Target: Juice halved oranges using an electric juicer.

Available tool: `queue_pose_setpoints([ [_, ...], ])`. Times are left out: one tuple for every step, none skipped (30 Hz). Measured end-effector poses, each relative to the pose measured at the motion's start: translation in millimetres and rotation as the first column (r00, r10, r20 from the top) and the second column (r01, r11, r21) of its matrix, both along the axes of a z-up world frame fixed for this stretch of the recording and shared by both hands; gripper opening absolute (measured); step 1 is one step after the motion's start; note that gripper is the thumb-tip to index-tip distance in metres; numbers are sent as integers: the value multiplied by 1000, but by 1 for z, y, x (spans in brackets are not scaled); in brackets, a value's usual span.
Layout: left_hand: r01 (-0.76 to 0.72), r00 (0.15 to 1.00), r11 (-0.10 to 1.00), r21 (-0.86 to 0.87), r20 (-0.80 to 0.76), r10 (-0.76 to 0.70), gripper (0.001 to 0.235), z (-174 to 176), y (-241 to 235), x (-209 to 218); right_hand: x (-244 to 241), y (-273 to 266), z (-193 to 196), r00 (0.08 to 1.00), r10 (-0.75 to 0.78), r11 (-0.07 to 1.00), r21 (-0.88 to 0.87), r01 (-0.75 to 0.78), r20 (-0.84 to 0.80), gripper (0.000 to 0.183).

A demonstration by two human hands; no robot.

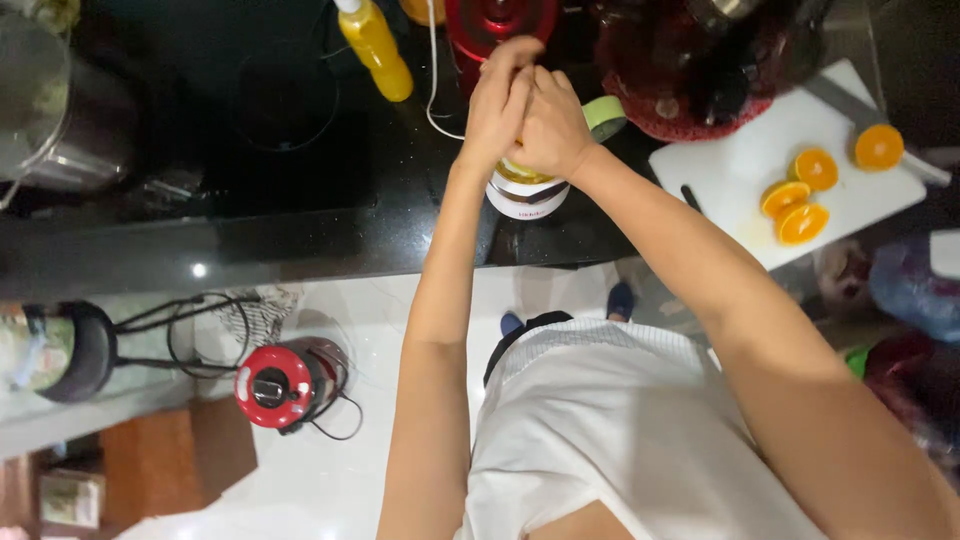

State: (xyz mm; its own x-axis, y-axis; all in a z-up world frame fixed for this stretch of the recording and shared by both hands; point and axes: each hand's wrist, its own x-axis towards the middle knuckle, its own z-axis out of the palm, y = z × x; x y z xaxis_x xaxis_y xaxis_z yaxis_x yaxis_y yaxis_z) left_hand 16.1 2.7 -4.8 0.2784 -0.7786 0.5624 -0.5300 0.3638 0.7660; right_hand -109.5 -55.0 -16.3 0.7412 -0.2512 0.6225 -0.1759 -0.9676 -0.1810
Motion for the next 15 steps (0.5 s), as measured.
queue_pose_setpoints([
  [-25,1000,1000,-9,0,25,28,-3,5,0,1,1,1,1000,25,1000,-9,-25,0,34],
  [-113,975,993,-21,-193,107,29,-7,10,-2,0,2,2,1000,7,1000,1,-7,-9,31],
  [-199,908,980,-21,-379,177,32,-11,15,-4,-1,2,3,1000,-11,1000,10,11,-19,27],
  [-231,902,973,-28,-382,203,32,-18,26,-7,-1,2,6,1000,21,1000,3,-21,-20,27],
  [-291,872,956,-27,-419,254,30,-25,37,-12,-2,1,10,1000,11,1000,11,-11,-27,22],
  [-354,836,935,-18,-454,308,27,-32,51,-17,-2,3,12,999,6,1000,25,-5,-34,17],
  [-387,824,922,-19,-456,337,27,-37,59,-26,0,1,10,998,42,999,24,-41,-36,17],
  [-474,837,880,31,-293,461,27,-42,68,-37,0,1,7,998,35,999,41,-33,-48,17],
  [-562,816,825,69,-117,566,28,-47,76,-48,0,0,4,998,29,998,59,-26,-61,16],
  [-583,801,810,63,-120,586,28,-46,80,-56,0,-3,2,997,55,997,52,-51,-60,16],
  [-610,790,791,47,-33,612,33,-45,83,-65,0,-6,0,996,70,994,83,-65,-58,17],
  [-637,771,770,30,53,635,39,-44,87,-73,1,-10,-1,995,86,991,111,-79,-57,18],
  [-657,753,753,24,48,656,39,-45,86,-78,0,-11,1,992,112,989,103,-106,-58,18],
  [-677,736,735,38,53,675,42,-46,86,-82,0,-13,3,988,132,980,159,-118,-79,19],
  [-695,719,717,51,58,693,45,-48,85,-87,0,-15,4,983,152,969,213,-128,-100,21],
])
